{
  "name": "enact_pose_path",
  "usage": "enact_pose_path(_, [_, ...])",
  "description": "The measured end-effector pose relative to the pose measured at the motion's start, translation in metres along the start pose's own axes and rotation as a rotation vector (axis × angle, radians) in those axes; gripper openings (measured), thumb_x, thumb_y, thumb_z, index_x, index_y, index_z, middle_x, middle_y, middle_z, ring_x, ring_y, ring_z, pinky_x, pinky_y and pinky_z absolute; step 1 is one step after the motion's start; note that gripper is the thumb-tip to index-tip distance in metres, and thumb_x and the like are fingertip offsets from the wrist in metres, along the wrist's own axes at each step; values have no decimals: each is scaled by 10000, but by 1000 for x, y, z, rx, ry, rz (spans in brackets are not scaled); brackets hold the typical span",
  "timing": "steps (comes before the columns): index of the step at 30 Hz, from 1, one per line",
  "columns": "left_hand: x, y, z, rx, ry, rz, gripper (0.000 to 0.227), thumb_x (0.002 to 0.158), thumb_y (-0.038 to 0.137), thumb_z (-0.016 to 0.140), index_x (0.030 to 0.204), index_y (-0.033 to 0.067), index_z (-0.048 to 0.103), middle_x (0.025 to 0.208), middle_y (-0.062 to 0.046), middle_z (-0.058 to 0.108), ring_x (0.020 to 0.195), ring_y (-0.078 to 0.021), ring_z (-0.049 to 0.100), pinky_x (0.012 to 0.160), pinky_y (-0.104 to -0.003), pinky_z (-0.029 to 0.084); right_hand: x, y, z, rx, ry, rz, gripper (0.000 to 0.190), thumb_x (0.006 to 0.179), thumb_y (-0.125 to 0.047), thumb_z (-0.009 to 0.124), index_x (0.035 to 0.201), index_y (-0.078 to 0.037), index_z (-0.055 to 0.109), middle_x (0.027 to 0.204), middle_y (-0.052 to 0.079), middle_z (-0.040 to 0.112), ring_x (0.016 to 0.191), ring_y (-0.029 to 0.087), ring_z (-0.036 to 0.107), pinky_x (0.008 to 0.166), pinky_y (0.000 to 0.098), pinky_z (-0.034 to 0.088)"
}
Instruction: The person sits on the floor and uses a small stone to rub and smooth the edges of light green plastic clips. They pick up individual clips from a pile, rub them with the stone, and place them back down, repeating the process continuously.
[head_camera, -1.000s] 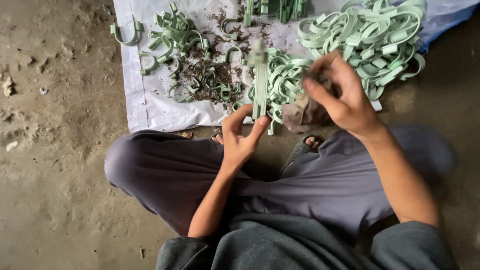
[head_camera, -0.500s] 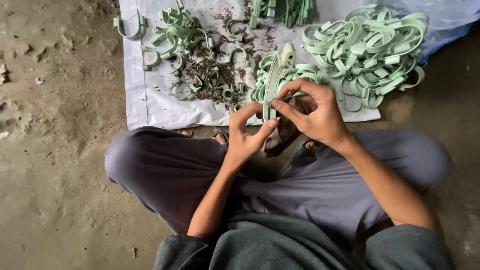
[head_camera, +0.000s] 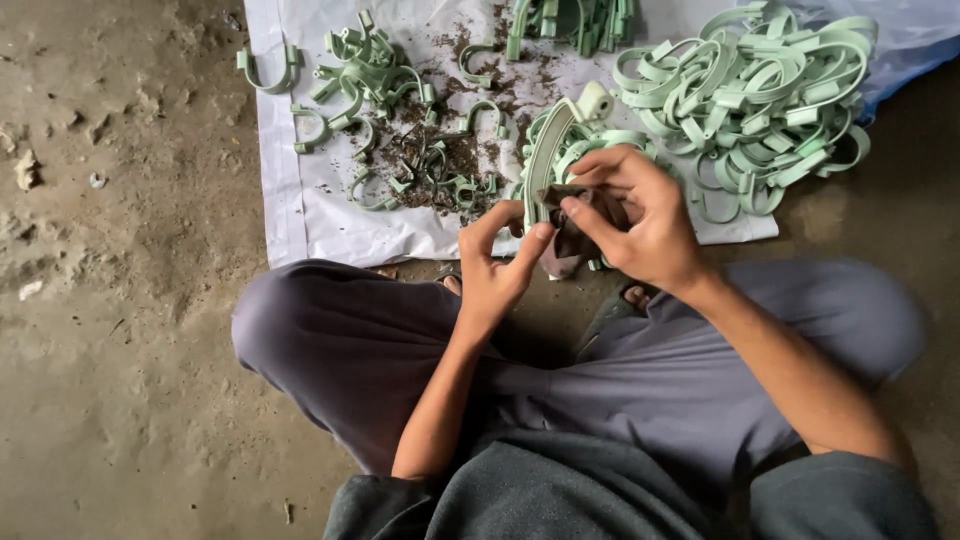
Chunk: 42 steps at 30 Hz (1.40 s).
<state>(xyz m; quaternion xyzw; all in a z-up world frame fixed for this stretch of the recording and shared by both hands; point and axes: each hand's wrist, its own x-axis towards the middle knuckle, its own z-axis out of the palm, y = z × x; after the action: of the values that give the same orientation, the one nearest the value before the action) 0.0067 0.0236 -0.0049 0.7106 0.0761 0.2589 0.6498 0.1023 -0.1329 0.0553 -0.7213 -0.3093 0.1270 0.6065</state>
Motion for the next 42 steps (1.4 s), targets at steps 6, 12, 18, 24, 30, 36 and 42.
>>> enact_pose_path(6, [0,8,2,-1,-75,54,258,889,315,793,887,89,668,652,-75,600,635,-207,576,710,-359,514,1,-1,5,275,98,102,124,949,27,730,1016,44,627,1025,106,600,803,96,654,721,293,579])
enact_pose_path(12, [-3,10,5,-18,-123,77,313,855,313,813,930,59,646,689,-114,603,649,-262,600,708,-405,524,-6,9,1,160,136,70,195,940,8,779,1083,68,660,983,138,664,636,95,635,599,241,547])
enact_pose_path(18, [-5,6,1,-70,-120,26,240,911,309,760,971,89,685,729,-84,631,703,-200,596,752,-381,521,-3,-18,9,-219,80,-276,118,940,-38,774,1031,28,739,972,148,735,864,294,738,765,387,597])
enact_pose_path(24, [-2,7,-2,-134,-86,-35,191,967,277,699,987,87,706,756,-49,649,773,-132,561,783,-351,506,-5,-4,4,-199,-8,-157,516,720,22,897,1199,-14,711,1048,149,730,948,270,715,847,426,573])
enact_pose_path(30, [-3,-5,-19,-128,26,27,257,1029,287,622,1089,45,686,825,-106,671,797,-199,613,802,-377,505,2,-21,2,352,-6,20,366,878,127,717,1162,63,494,1094,241,709,1035,228,684,921,389,591])
enact_pose_path(36, [-8,-4,-25,-197,11,91,404,1032,376,615,1195,7,624,942,-132,697,909,-198,650,879,-374,521,0,-15,-21,651,-41,-21,217,886,86,717,1027,-37,607,1131,153,707,1173,323,710,983,402,604])
enact_pose_path(42, [-2,17,-16,-219,-64,93,395,1030,367,615,1176,0,623,968,-158,707,949,-260,682,953,-441,516,-3,-17,-26,778,-27,38,256,906,-9,623,1126,5,494,1114,268,693,1079,338,719,917,422,589])
